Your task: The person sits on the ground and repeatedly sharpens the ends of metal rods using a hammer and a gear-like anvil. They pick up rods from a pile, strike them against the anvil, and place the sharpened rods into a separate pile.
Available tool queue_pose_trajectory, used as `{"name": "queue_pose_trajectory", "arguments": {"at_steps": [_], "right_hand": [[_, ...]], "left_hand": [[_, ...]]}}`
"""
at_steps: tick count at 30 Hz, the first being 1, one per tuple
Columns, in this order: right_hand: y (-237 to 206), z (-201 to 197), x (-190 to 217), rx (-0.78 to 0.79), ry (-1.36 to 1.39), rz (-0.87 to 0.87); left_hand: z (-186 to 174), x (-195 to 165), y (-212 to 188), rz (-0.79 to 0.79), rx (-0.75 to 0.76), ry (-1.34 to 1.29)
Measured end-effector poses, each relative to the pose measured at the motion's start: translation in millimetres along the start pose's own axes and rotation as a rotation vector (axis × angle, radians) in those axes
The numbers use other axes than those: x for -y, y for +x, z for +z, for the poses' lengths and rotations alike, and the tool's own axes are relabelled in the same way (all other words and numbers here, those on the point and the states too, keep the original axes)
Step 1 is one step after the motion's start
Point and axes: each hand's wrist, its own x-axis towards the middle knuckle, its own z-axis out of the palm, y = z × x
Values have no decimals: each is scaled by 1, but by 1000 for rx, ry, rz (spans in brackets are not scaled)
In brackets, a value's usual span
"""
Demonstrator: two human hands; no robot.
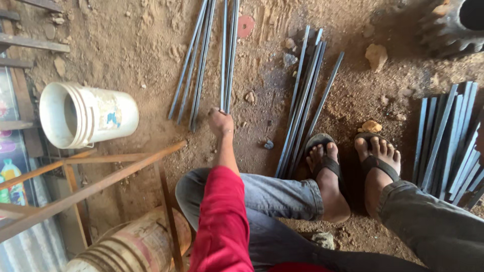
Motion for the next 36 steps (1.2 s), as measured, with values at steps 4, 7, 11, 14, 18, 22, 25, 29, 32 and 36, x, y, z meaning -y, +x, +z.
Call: {"name": "queue_pose_trajectory", "arguments": {"at_steps": [4,7,11,14,18,22,25,29,32,36], "right_hand": [[1,-9,1,-15,-13,-6],[0,-14,4,-26,-16,-13],[0,-19,9,-25,-1,18],[0,-21,11,15,63,23],[0,-22,13,-14,39,1],[0,-22,12,32,56,54],[0,-22,10,2,49,40],[-1,-20,7,-72,-10,-78],[-1,-19,4,-92,-2,-141],[0,-18,0,-84,0,-172]], "left_hand": [[10,-23,-27,126,-72,-305],[9,-63,-83,34,270,-798],[-7,-127,-162,91,726,-984],[-7,-177,-219,185,960,-1099],[8,-220,-261,319,1114,-1024],[15,-259,-276,162,1340,-1003],[-4,-283,-269,-34,1641,-1083],[-45,-307,-259,-161,2032,-1448],[-69,-322,-263,-130,2065,-1656],[-84,-336,-271,-218,2002,-1788]]}}
